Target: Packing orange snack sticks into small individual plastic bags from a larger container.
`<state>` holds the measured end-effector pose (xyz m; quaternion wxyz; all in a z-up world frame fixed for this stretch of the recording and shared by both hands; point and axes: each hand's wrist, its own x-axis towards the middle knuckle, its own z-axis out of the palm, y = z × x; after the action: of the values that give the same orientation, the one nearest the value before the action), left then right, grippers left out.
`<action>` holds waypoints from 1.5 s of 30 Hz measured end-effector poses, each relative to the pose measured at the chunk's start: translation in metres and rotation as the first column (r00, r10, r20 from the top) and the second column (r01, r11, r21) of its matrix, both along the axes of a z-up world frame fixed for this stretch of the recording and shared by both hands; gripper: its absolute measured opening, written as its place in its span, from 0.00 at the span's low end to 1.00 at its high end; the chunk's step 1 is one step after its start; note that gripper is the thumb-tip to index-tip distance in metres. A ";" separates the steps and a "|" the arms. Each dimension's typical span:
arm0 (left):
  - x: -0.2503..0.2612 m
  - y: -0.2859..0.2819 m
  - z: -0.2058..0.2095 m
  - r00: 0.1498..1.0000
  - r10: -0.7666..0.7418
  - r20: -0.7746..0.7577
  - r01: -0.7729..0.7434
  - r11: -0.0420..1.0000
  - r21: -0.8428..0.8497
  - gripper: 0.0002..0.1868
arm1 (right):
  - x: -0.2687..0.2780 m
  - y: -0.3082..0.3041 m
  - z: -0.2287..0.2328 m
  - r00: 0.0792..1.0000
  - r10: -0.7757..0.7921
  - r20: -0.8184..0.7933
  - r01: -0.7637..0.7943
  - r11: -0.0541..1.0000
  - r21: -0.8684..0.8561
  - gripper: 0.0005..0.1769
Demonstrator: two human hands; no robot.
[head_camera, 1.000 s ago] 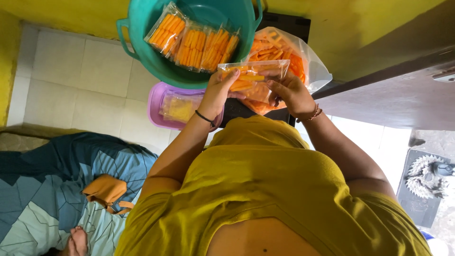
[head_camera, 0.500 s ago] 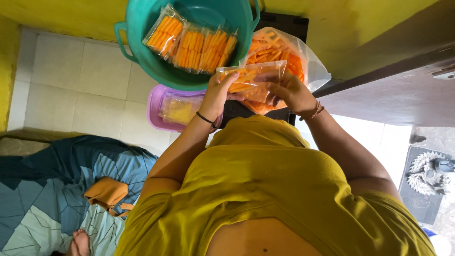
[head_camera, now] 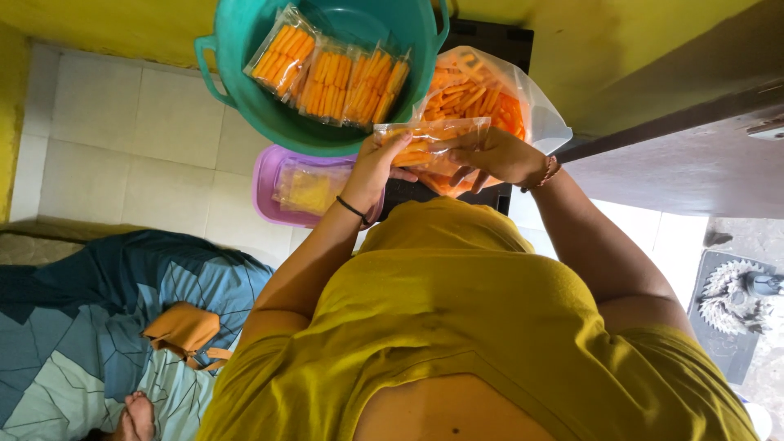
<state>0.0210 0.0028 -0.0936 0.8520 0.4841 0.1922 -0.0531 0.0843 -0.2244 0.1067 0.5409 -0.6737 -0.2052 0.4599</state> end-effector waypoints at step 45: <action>-0.018 0.022 0.099 0.992 0.111 0.057 -0.111 0.994 -0.011 0.11 | 0.038 -0.024 -0.011 0.725 -0.385 0.571 0.359 0.919 0.165 0.08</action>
<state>0.0034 0.0247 0.0054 0.8606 0.4708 0.1942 0.0076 0.1227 -0.2486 0.0960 0.5447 -0.7986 -0.2341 0.1040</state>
